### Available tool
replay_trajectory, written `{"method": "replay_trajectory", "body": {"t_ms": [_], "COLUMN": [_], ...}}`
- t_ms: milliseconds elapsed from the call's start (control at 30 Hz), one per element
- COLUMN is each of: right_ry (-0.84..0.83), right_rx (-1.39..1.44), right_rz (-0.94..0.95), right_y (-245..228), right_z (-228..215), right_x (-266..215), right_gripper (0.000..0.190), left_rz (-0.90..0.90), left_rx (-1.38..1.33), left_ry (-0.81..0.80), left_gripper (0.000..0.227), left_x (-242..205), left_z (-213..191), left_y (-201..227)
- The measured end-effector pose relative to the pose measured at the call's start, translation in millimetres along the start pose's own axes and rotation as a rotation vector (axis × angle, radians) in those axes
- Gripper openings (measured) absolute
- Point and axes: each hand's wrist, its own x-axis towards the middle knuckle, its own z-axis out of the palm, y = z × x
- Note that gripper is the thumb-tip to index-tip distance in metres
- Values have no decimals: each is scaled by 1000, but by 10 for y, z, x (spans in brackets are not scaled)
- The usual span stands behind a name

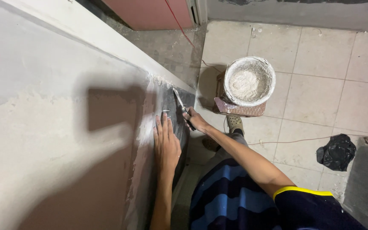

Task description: The person applies plaster along the edge of a wall using a putty knife, repeatedly scooping compound from a bucket and smoothing it onto the surface.

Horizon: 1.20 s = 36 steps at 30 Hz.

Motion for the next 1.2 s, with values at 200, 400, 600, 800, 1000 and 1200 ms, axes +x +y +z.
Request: {"method": "replay_trajectory", "body": {"t_ms": [200,400,600,800,1000,1200], "right_ry": [32,48,93,23,119,85], "right_rx": [151,-77,-121,75,-121,48], "right_rz": [-90,0,6,-92,57,-21], "right_y": [66,-27,-29,-93,-207,-189], "right_z": [-59,91,-228,19,-81,-82], "right_x": [26,20,-98,-42,-86,-34], "right_gripper": [23,24,25,28,26,29], "left_rz": [-19,-16,-14,-30,-61,-80], "left_rx": [31,37,77,62,90,89], "left_ry": [0,-11,0,53,67,19], "left_gripper": [63,63,62,58,61,65], "left_x": [39,49,63,87,100,116], "left_z": [56,-1,-40,-42,-93,-82], "left_y": [31,55,116,150,236,267]}}
